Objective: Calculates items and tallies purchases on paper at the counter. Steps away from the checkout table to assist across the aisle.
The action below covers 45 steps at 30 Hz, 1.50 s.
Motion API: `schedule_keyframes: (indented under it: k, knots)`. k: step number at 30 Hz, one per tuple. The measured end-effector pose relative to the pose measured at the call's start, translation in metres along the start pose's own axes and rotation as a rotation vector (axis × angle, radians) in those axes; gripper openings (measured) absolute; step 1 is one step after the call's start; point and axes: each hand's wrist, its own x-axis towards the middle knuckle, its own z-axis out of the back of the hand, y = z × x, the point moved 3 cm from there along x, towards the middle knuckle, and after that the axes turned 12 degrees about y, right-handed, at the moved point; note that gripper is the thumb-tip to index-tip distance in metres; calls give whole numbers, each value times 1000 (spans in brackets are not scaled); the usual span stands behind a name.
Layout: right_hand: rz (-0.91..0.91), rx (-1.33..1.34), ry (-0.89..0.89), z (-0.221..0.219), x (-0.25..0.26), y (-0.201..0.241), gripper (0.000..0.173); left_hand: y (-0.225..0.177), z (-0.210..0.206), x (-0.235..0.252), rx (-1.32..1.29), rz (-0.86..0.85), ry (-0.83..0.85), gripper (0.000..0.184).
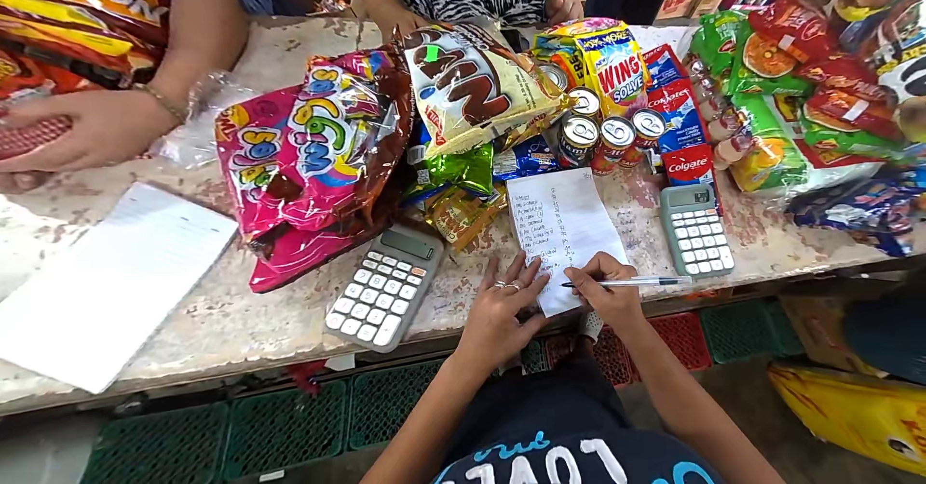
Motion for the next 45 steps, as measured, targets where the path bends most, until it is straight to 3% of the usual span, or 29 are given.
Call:
schedule_keyframes:
  k: [7,15,45]
  knots:
    - [178,-108,94,-12,1,5,30,4,0,5,-6,79,33,41]
    - [164,-151,94,-22,0,-8,31,5,5,6,14,76,124,46]
    - [207,-228,22,-27,-7,-11,33,12,0,1,5,79,83,48]
